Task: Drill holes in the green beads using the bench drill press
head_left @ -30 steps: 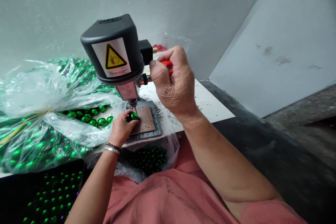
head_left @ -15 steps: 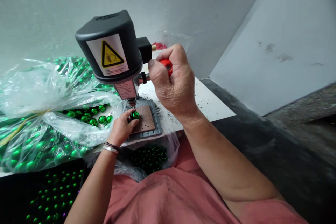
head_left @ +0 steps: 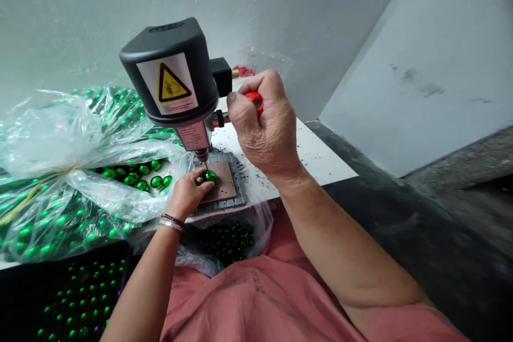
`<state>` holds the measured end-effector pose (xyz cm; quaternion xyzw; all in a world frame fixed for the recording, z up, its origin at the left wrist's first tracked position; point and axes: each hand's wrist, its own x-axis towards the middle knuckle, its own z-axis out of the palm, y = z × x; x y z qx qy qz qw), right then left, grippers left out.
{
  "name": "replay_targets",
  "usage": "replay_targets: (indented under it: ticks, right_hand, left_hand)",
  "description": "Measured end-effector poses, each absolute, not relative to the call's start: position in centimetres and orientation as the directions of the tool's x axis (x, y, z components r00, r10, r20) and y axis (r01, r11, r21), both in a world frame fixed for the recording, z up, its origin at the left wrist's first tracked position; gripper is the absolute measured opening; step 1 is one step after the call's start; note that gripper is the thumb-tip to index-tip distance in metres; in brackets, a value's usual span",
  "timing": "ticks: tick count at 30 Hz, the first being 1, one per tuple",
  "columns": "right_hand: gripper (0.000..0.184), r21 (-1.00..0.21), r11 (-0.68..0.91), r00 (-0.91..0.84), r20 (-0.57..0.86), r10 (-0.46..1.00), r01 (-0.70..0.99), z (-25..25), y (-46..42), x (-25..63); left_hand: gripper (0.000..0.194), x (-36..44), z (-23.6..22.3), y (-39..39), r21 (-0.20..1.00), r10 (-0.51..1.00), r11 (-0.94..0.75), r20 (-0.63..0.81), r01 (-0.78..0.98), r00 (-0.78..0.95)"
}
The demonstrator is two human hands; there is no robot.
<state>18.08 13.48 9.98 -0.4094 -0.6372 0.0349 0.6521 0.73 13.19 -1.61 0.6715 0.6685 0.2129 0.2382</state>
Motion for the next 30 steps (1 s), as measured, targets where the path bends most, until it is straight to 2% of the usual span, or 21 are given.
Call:
replay_targets:
  ticks: [6, 16, 24, 30]
  right_hand:
    - [0.015, -0.553, 0.669, 0.196, 0.822, 0.534, 0.496, 9.5, 13.3, 18.1]
    - [0.011, -0.454, 0.624, 0.188, 0.876, 0.445, 0.636, 7.0, 12.2, 18.0]
    - [0.005, -0.450, 0.576, 0.226, 0.879, 0.419, 0.682, 4.8, 11.8, 17.5]
    - [0.004, -0.465, 0.610, 0.287, 0.883, 0.371, 0.642, 3.5, 12.2, 17.0]
  left_hand:
    - [0.046, 1.1, -1.4, 13.4, 0.591, 0.997, 0.030, -0.070, 0.806, 0.014]
    - [0.041, 1.0, -2.1, 13.3, 0.610, 1.000, -0.003, -0.015, 0.793, 0.016]
    - [0.041, 1.1, -2.2, 13.2, 0.619, 1.000, -0.007, 0.004, 0.785, 0.006]
    - [0.044, 1.1, -2.2, 13.1, 0.608, 1.000, 0.018, -0.020, 0.794, -0.007]
